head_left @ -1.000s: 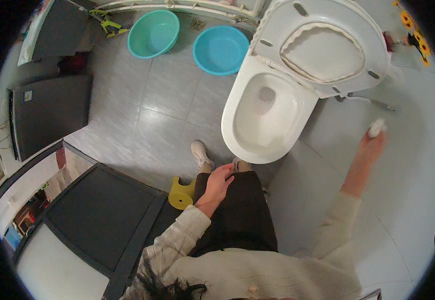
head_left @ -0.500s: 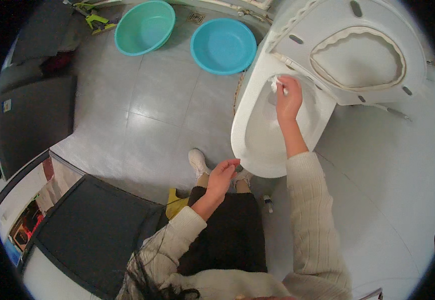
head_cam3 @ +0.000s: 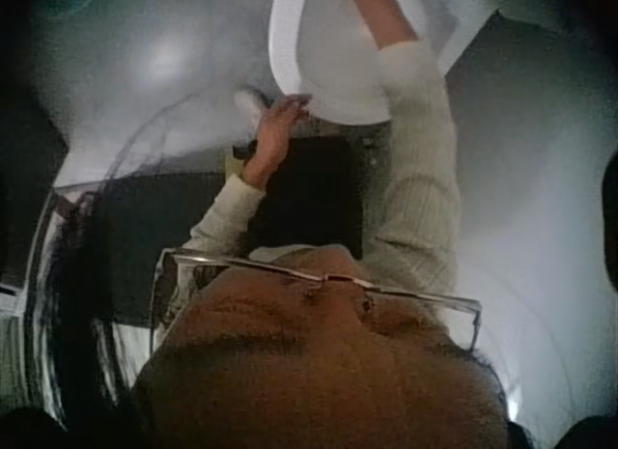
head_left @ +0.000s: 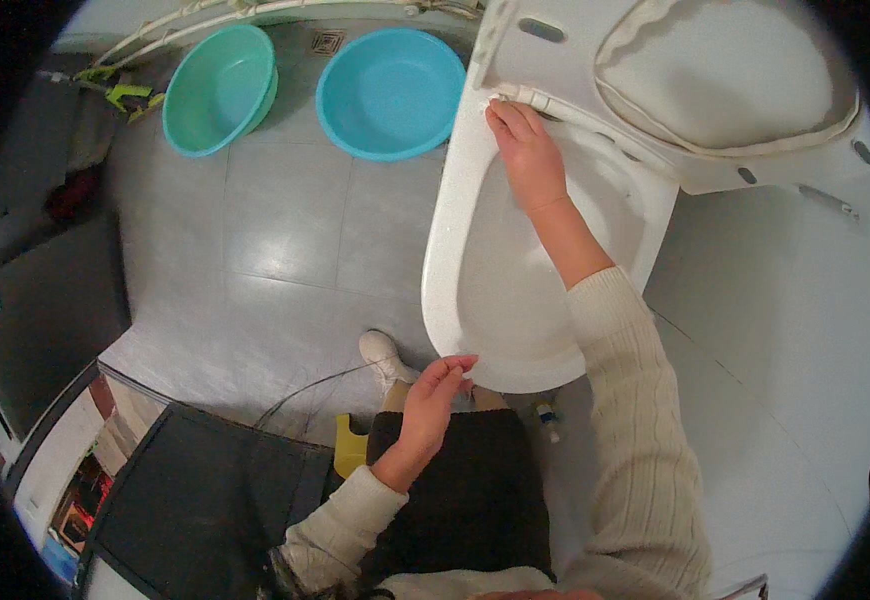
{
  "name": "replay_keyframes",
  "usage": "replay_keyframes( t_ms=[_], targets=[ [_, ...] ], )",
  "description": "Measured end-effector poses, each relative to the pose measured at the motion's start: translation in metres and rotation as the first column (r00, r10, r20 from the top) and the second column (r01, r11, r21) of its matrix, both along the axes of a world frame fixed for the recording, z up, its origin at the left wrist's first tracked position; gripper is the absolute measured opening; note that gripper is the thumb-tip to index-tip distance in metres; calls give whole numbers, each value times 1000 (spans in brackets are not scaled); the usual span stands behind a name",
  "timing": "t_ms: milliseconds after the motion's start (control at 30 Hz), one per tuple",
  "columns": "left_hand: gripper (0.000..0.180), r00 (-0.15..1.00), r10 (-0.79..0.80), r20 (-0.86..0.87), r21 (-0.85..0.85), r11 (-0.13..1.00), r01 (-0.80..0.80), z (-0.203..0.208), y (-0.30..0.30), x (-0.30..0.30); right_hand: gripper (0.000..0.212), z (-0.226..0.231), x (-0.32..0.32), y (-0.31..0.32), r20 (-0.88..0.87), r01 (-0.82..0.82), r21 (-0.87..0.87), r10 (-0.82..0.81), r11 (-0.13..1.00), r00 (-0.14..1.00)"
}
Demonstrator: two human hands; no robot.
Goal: The person wipes the toilet seat and rim with a tissue, then moves to wipe the bathroom wall and a frosted glass door. The person uses tissues to clean multiple surfaces in sequence.
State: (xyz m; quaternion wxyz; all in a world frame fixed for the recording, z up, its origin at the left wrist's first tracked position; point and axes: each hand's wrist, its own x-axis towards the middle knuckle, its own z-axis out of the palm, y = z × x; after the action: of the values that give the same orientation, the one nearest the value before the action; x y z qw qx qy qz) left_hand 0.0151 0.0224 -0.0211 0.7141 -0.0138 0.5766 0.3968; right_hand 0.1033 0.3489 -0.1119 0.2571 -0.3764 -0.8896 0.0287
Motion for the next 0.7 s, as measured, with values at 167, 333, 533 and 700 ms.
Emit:
replay_keyframes(
  t_ms=[167, 333, 533, 700],
  targets=[
    [27, 996, -80, 36, 15, 997, 79, 5, 6, 20, 28, 1, 31, 1, 19, -1, 107, -1, 994, 1000],
    [27, 992, -121, 41, -2, 993, 121, 9, 8, 24, 25, -2, 65, -4, 66, 62, -8, -62, 998, 996],
    [28, 991, -131, 16, 46, 990, 130, 1, 6, 16, 22, -5, 116, 0, 36, 253, -50, -251, 966, 967],
    [26, 999, -53, 14, 19, 998, 53, 1, 5, 4, 17, 1, 85, -7, -77, 311, -64, -316, 948, 946]
  ],
)
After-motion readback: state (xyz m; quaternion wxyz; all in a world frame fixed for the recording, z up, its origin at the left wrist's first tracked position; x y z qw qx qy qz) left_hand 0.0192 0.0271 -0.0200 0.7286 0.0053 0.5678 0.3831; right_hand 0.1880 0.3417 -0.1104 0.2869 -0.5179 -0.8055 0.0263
